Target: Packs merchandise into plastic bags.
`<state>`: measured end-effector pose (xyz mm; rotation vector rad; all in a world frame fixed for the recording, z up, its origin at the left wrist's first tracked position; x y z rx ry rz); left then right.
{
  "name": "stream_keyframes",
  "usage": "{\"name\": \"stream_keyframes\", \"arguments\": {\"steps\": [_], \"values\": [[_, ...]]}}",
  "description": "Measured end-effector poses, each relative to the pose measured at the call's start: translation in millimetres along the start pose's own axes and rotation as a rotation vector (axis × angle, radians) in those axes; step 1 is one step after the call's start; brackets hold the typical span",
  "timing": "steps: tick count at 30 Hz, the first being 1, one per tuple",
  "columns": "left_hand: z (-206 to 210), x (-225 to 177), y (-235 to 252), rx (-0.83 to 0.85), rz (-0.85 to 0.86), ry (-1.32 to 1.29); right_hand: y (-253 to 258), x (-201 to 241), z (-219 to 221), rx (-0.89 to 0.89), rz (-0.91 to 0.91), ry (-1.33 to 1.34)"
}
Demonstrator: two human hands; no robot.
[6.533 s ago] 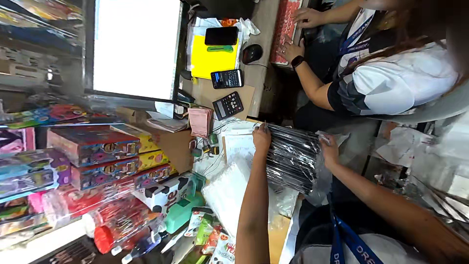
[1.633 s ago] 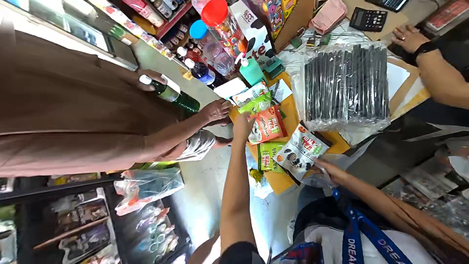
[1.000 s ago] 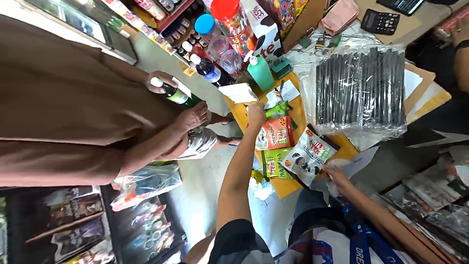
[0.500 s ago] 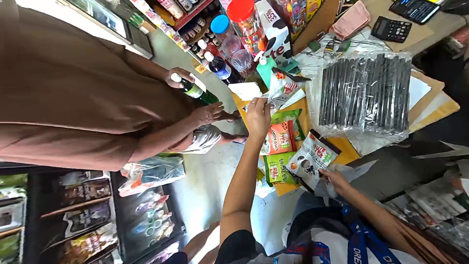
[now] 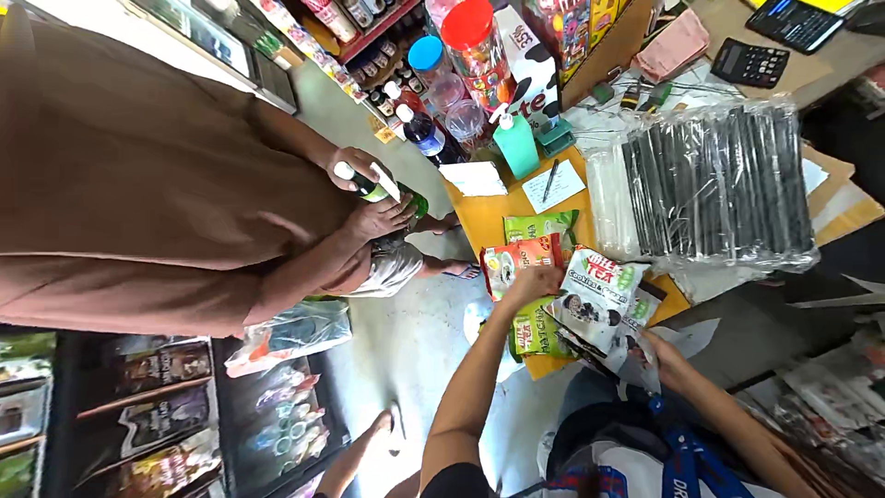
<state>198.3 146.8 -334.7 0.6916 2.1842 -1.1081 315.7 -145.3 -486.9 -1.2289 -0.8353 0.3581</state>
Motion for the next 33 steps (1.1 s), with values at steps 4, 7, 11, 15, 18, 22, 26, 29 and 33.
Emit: {"name": "stream_keyframes", "arguments": {"steps": [4, 7, 11, 15, 18, 22, 26, 29, 33], "values": [[-166, 14, 46, -0.575, -0.115, 0.28, 5, 0, -1, -0.019, -0.064, 0.018], [-229, 33, 91, -0.624, -0.257, 0.419, 5, 0, 0, -0.038, -0.071, 0.011], [-215, 17, 91, -0.49, -0.385, 0.514, 0, 2, -1, -0.064, -0.094, 0.028], [-167, -54, 47, -0.404, -0.32, 0.562, 4, -3, -2, -0.078, -0.046, 0.029], [-138, -92, 63, -0.37, -0.097, 0.559, 8, -4, -1, -0.077, -0.033, 0.019], [-119, -94, 133, -0.351, 0.056, 0.54, 5, 0, 3, -0.045, -0.052, 0.017], [-110, -86, 172, -0.397, 0.079, 0.488, 3, -2, 0, -0.039, -0.043, 0.039], [-109, -89, 160, -0.44, 0.098, 0.441, -2, -3, 1, -0.011, -0.041, 0.022], [-88, -82, 87, -0.428, 0.121, 0.304, -3, -5, 2, 0.048, -0.029, -0.007]]}}
Point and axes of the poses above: each hand's wrist, its own y-axis towards the middle knuckle, its own z-axis out of the palm, x = y × z, the point moved 10 cm from there along y, towards the middle knuckle, and after that the axes turned 1 degree about x, right-handed, at the moved point
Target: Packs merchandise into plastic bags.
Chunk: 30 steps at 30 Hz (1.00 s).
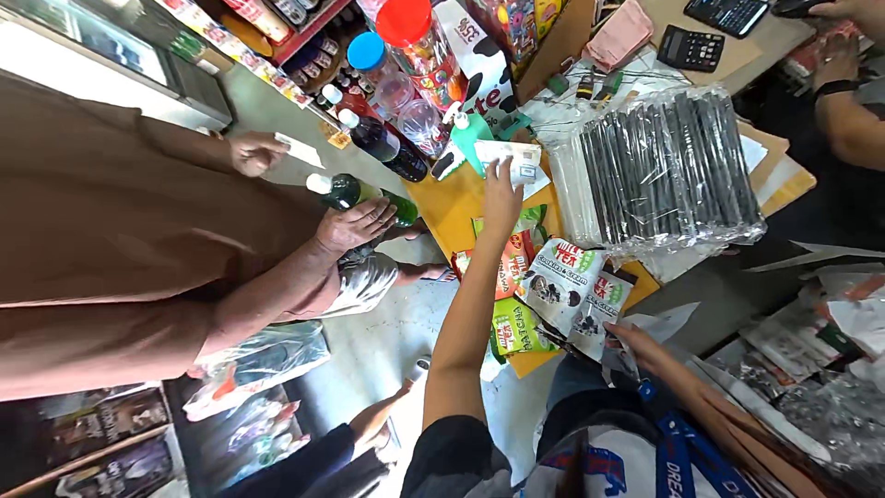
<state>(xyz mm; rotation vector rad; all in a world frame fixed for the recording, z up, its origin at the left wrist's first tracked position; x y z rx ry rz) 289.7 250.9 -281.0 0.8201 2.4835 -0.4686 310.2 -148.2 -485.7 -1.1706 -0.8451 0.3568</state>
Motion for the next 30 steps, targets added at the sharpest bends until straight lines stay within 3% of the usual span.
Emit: {"name": "stream_keyframes", "arguments": {"steps": [3, 5, 9, 15, 19, 21, 24, 28, 30], "values": [[72, 40, -67, 0.344, -0.141, 0.017, 1, 1, 2, 0.033, 0.007, -0.03], [118, 60, -103, 0.478, -0.225, 0.0, 2, 2, 2, 0.042, 0.012, -0.054], [152, 66, -146, 0.403, -0.268, -0.14, 2, 4, 2, 0.073, -0.022, -0.064], [132, 55, -165, 0.395, -0.181, -0.261, -11, 6, 12, 0.25, -0.048, -0.082], [41, 139, -166, -0.172, -0.488, -0.148, -12, 4, 10, 0.215, -0.042, -0.128], [27, 192, -175, -0.332, -0.672, -0.237, -14, 4, 11, 0.193, -0.042, -0.131], [59, 237, -171, -0.218, -0.716, -0.44, -11, 1, 10, 0.185, -0.048, -0.13], [81, 229, -165, -0.028, -0.659, -0.526, -15, 3, 5, 0.19, -0.039, -0.138], [85, 217, -170, -0.011, -0.641, -0.563, -13, 0, 4, 0.199, -0.03, -0.126]]}}
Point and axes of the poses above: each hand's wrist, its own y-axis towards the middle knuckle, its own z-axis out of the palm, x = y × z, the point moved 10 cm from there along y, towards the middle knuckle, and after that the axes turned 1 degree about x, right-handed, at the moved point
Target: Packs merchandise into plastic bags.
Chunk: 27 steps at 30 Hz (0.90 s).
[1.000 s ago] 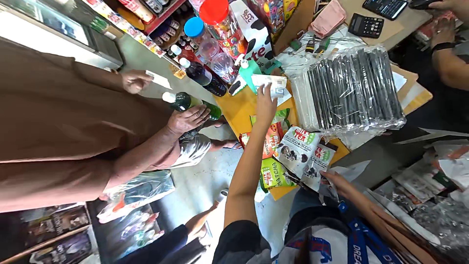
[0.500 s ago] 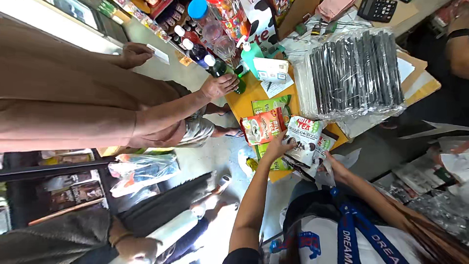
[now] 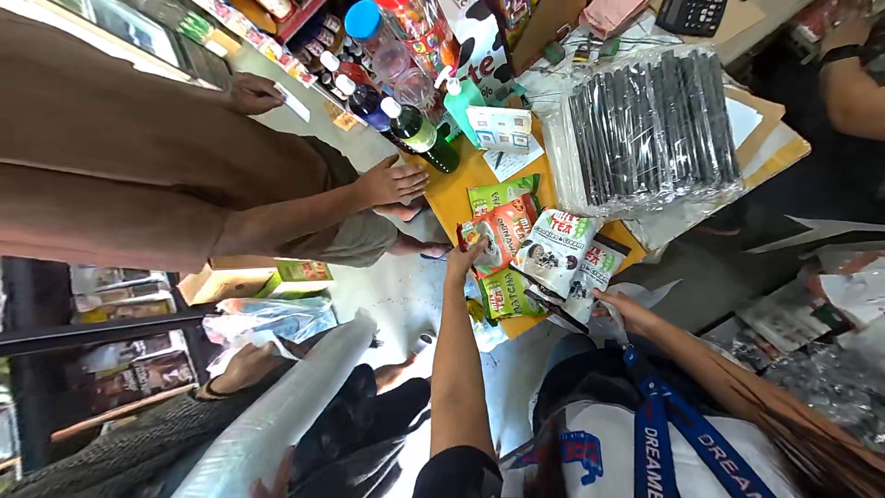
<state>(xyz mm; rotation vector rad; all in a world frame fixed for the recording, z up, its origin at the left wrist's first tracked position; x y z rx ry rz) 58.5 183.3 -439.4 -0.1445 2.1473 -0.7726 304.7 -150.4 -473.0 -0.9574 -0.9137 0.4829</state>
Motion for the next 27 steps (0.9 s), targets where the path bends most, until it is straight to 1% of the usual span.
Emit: {"name": "stream_keyframes", "arguments": {"steps": [2, 4, 8, 11, 14, 17, 19, 21, 23, 25, 27], "values": [[2, -14, -10, -0.045, 0.036, -0.063, 5, -1, 0, 0.008, -0.009, 0.018], [1, -39, -23, -0.122, 0.088, -0.116, 8, -3, -2, 0.012, -0.012, 0.009], [-11, -103, -67, -0.305, 0.246, -0.064, 8, -5, -5, -0.025, 0.012, -0.048], [-9, -129, -101, -0.388, 0.298, -0.107, 8, -4, -5, -0.01, 0.008, -0.066], [1, -135, -134, -0.446, 0.336, -0.166, 9, -2, -7, 0.009, 0.011, -0.077], [10, -136, -169, -0.523, 0.459, -0.187, 9, 0, -13, -0.003, 0.022, -0.053], [17, -130, -186, -0.563, 0.482, -0.224, 8, 3, -14, -0.006, 0.03, -0.035], [27, -110, -190, -0.555, 0.402, -0.337, 9, 5, -15, -0.007, 0.033, -0.037], [42, -77, -185, -0.513, 0.218, -0.509, 9, 6, -15, -0.006, 0.043, -0.044], [69, -44, -179, -0.423, 0.006, -0.729, 10, 7, -14, 0.002, 0.043, -0.051], [98, -18, -176, -0.33, -0.117, -0.861, 11, 7, -14, 0.016, 0.04, -0.057]]}}
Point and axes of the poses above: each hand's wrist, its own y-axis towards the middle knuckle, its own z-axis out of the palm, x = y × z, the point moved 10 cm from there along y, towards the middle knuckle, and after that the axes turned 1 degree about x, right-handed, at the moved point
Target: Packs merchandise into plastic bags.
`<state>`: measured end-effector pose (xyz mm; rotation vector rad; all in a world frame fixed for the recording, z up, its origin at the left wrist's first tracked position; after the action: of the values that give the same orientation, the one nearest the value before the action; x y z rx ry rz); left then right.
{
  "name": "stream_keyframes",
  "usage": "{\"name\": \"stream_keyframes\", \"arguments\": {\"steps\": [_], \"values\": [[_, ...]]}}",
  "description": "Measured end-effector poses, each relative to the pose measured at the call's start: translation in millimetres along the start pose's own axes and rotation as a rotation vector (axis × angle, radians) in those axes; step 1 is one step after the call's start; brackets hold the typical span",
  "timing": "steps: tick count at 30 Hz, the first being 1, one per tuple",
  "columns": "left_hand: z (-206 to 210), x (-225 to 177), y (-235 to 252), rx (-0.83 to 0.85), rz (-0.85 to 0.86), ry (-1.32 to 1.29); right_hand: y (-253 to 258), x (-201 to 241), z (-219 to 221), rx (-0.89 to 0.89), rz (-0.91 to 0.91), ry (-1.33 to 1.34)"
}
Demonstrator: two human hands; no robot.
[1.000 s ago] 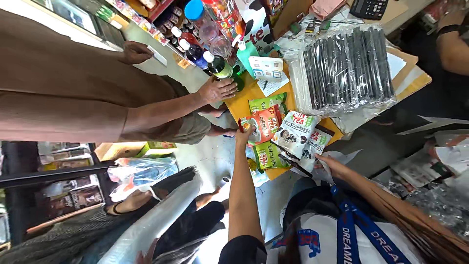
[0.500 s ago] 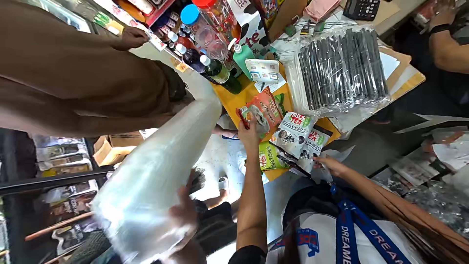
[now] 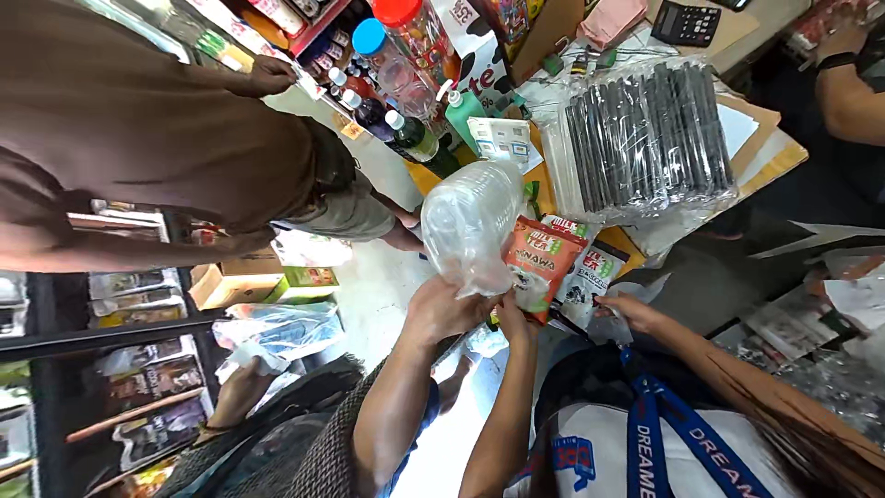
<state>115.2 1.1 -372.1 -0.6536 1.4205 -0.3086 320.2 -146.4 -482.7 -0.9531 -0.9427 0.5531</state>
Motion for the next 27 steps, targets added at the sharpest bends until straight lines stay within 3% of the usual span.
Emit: {"name": "stream_keyframes", "arguments": {"steps": [2, 4, 6, 8, 9, 11, 14, 16, 18, 20, 22, 24, 27], "values": [[1, 32, -3, 0.127, -0.101, 0.067, 0, -1, -1, -0.002, 0.002, -0.007], [-1, 47, -8, 0.314, -0.156, 0.368, -1, 1, -2, -0.004, 0.0, -0.023], [-1, 41, -18, 0.554, -0.165, 0.843, -2, 1, -4, -0.004, -0.003, -0.044], [2, 6, -30, 0.68, -0.039, 1.248, -2, 1, -5, -0.008, -0.001, -0.05], [8, -22, -40, 0.67, 0.071, 1.311, -2, 2, -6, -0.011, 0.0, -0.044], [25, -76, -68, 0.654, 0.335, 1.189, -3, 4, -7, -0.015, 0.005, -0.037], [45, -116, -94, 0.68, 0.595, 0.99, -3, 7, -6, -0.005, 0.006, -0.039], [47, -130, -106, 0.611, 0.81, 0.964, -2, 7, -5, 0.013, 0.007, -0.044], [37, -162, -146, 0.506, 1.173, 0.787, 1, 6, -6, 0.021, 0.014, -0.07], [13, -201, -201, 0.445, 1.466, 0.569, 5, 4, -10, 0.023, 0.03, -0.101], [-24, -239, -237, 0.238, 1.623, 0.499, 4, 3, -13, 0.034, 0.058, -0.161], [-67, -268, -238, -0.058, 1.662, 0.451, -1, 4, -12, 0.056, 0.1, -0.25], [-101, -289, -191, -0.304, 1.441, 0.569, -11, 2, -10, 0.092, 0.135, -0.391]]}}
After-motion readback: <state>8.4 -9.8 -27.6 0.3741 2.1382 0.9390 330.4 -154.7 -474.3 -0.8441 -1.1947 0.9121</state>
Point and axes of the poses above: each hand's wrist, its own y-axis towards the middle knuckle, its own z-axis out of the palm, x = y × z, the point moved 10 cm from there along y, towards the middle knuckle, and after that the axes turned 1 degree about x, right-handed, at the moved point
